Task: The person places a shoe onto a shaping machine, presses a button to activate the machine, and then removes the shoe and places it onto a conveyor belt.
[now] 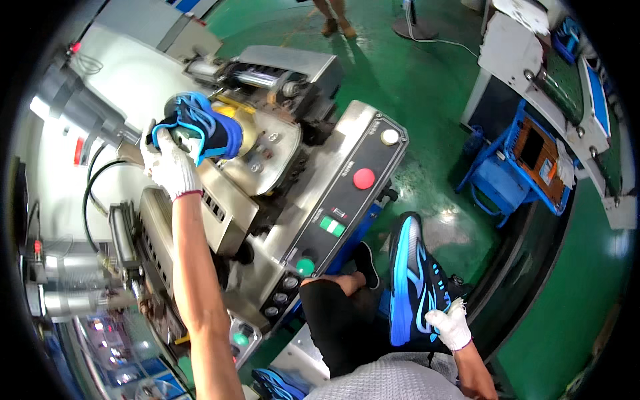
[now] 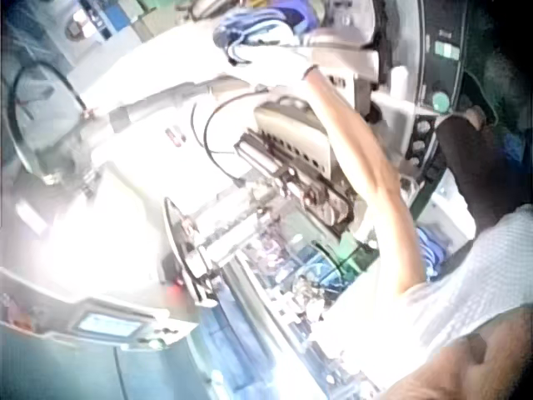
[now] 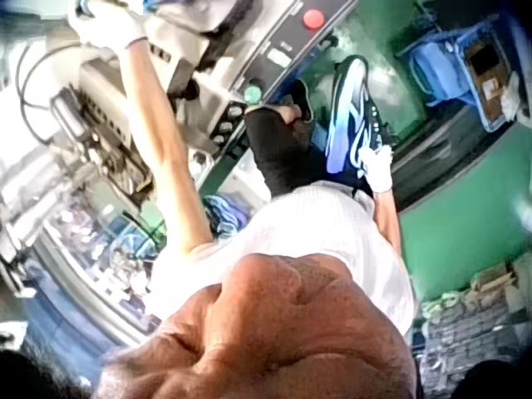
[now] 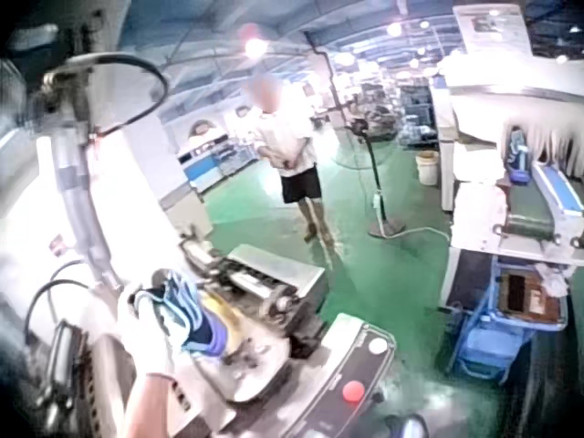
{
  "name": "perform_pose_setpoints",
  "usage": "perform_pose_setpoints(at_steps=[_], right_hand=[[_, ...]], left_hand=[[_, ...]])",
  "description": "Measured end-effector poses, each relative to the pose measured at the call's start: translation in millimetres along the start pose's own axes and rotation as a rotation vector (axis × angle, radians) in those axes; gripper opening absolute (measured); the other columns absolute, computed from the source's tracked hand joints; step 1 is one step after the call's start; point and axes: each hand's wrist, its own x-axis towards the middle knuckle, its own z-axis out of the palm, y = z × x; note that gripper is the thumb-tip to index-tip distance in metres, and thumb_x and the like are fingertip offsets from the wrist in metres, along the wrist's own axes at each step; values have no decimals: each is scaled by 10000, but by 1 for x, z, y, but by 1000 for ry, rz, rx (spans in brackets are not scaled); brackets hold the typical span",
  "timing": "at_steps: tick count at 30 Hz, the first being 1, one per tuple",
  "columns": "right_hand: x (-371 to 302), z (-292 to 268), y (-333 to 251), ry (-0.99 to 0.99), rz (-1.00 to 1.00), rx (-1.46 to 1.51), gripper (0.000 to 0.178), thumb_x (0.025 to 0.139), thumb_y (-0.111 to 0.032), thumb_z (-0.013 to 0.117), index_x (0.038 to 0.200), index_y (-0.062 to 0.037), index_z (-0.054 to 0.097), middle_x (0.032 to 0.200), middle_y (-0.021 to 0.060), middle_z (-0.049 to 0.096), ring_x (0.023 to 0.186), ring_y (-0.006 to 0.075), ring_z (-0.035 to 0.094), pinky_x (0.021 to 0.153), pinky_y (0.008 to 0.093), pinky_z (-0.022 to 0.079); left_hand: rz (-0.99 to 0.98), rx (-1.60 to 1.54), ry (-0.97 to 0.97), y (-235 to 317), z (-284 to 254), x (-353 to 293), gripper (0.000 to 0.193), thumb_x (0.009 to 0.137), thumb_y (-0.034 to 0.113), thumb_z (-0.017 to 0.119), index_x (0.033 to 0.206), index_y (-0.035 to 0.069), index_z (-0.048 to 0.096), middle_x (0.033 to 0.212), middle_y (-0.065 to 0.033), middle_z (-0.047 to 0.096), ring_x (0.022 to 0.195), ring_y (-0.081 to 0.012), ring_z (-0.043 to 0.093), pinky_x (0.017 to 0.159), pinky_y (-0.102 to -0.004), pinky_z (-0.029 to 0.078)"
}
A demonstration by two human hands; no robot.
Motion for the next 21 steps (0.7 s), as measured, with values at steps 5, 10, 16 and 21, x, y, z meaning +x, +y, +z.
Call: perform_pose_setpoints(at_steps=[5, 10, 16, 21], right_hand=[[-13, 29, -45, 39, -49, -14, 707, 748, -409, 818, 1084, 137, 522, 1128, 108, 516, 1033, 163, 471, 886, 351, 494], [-3, 44, -117, 99, -330, -202, 652, 795, -324, 823, 1172, 132, 551, 1156, 165, 630, 1043, 207, 577, 945, 396, 503], [16, 153, -296, 35, -819, -489, 787, 843, -453, 817, 1374, 81, 590, 1304, 256, 682, 1178, 307, 663, 1057, 399, 489], [53, 271, -442, -75, -905, -825, 790, 833, -565, 793, 1280, 65, 631, 1146, 208, 730, 1049, 296, 705, 942, 409, 539]], left_hand=[[139, -58, -49, 88, -143, -81, 303, 1047, 54, 545, 1338, 47, 628, 1295, -143, 688, 1232, -244, 633, 1113, -376, 456], [195, -267, -604, 92, -253, -206, 346, 751, -112, 657, 1056, 41, 710, 1221, -182, 708, 1222, -408, 653, 1098, -534, 493], [-275, -46, -1065, 48, -359, -366, 373, 870, 35, 695, 1222, 156, 721, 1328, -140, 660, 1276, -385, 613, 1089, -482, 506], [-516, -239, -851, 47, -374, -386, 384, 816, -47, 616, 1172, 59, 712, 1366, -179, 638, 1347, -366, 571, 1168, -473, 431]])
